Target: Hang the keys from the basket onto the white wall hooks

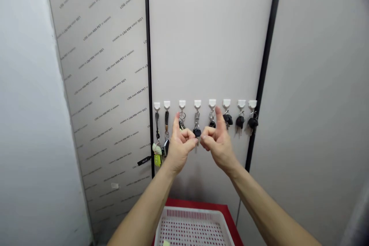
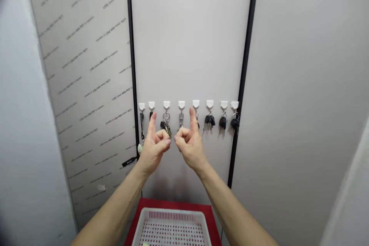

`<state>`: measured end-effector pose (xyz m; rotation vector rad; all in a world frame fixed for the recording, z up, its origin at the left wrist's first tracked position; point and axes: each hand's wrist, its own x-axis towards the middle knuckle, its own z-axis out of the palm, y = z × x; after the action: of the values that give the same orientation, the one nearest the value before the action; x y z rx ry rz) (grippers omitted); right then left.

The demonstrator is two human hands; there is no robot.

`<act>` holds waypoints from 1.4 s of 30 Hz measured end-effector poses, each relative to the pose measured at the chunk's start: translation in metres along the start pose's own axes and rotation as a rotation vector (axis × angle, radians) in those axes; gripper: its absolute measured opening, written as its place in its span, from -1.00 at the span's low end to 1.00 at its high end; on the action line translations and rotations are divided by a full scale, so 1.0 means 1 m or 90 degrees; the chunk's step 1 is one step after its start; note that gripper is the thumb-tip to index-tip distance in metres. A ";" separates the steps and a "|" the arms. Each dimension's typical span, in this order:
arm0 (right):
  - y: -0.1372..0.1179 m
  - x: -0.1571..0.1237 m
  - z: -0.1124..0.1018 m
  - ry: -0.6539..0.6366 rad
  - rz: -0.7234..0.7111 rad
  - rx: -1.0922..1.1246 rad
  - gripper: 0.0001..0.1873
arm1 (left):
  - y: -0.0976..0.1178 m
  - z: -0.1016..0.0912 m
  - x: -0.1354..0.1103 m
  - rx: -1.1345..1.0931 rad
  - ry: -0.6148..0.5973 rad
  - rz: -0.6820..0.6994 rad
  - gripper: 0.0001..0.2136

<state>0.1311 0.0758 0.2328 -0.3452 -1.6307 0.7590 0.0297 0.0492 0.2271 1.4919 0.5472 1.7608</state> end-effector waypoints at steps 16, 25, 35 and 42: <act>0.086 0.061 0.041 0.104 0.144 -0.531 -0.66 | -0.074 -0.088 0.047 0.675 0.407 -0.122 -0.75; 0.066 0.084 0.033 0.180 0.116 -0.438 -0.85 | -0.004 -0.089 0.085 0.310 0.366 0.032 -0.86; 0.051 0.026 0.019 -0.171 0.108 -0.212 -0.86 | -0.031 -0.051 0.017 0.263 0.107 -0.145 -0.82; 0.109 -0.108 -0.009 -0.272 0.342 -0.230 -0.69 | -0.133 -0.036 -0.087 0.295 0.040 -0.357 -0.82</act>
<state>0.1419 0.0928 0.0803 -0.9588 -2.1165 0.9809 0.0337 0.0711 0.0650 1.3902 1.3329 1.2873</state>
